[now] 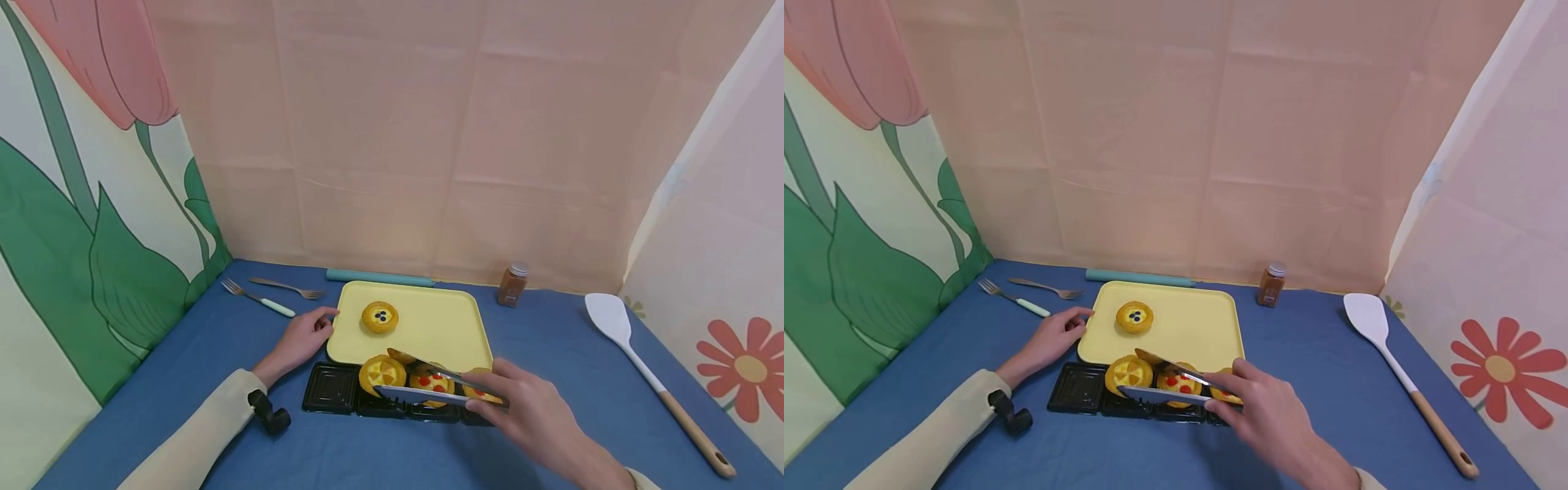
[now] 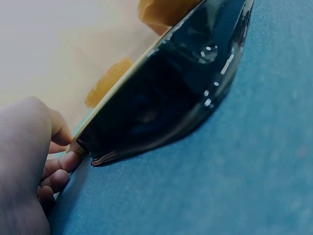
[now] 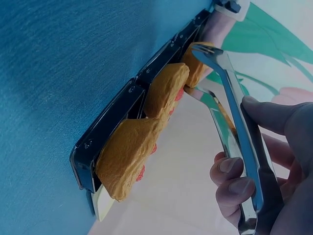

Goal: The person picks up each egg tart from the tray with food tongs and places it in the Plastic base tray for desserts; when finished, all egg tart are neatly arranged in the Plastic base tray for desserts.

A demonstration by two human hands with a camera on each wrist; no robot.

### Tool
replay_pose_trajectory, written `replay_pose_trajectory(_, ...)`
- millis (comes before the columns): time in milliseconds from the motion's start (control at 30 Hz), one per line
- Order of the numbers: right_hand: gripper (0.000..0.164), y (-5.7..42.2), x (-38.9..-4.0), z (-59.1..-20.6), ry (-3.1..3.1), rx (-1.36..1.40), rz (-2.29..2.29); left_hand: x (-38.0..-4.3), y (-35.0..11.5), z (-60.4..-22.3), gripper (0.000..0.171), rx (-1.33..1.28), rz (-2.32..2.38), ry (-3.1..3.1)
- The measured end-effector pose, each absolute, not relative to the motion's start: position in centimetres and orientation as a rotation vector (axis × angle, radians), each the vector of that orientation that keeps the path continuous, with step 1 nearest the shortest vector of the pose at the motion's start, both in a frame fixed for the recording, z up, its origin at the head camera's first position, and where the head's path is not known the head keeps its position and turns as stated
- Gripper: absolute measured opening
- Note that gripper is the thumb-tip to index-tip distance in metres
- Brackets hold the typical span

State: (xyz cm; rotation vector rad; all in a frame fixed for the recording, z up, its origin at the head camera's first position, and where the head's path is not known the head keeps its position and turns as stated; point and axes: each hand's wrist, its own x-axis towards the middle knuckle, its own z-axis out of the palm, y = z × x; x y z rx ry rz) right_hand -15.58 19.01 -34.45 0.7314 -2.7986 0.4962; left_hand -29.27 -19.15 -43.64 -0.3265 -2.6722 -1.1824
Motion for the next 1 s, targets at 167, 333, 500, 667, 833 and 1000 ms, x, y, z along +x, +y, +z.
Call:
replay_pose_trajectory(167,0.035,19.0,-15.7,-34.4,-2.811,0.747,0.48,-29.2,-19.1,-43.6,0.035,-0.329,-1.184,-2.674)
replay_pose_trajectory(333,0.036,19.1,-15.7,-34.3,-2.812,0.761,0.484,-29.3,-19.1,-43.6,0.036,-0.329,-1.185,-2.674)
replay_pose_trajectory(500,0.038,19.2,-15.7,-34.1,-2.837,0.717,0.506,-29.3,-19.2,-43.7,0.036,-0.339,-1.201,-2.665)
replay_pose_trajectory(667,0.039,19.2,-15.7,-33.6,-2.872,0.656,0.525,-29.4,-19.3,-43.8,0.036,-0.343,-1.201,-2.659)
replay_pose_trajectory(833,0.04,19.5,-15.7,-32.9,-2.855,0.621,0.519,-29.4,-19.3,-43.8,0.036,-0.348,-1.202,-2.657)
replay_pose_trajectory(1000,0.039,19.7,-15.9,-32.4,-2.802,0.596,0.56,-29.3,-19.3,-43.7,0.036,-0.35,-1.193,-2.665)
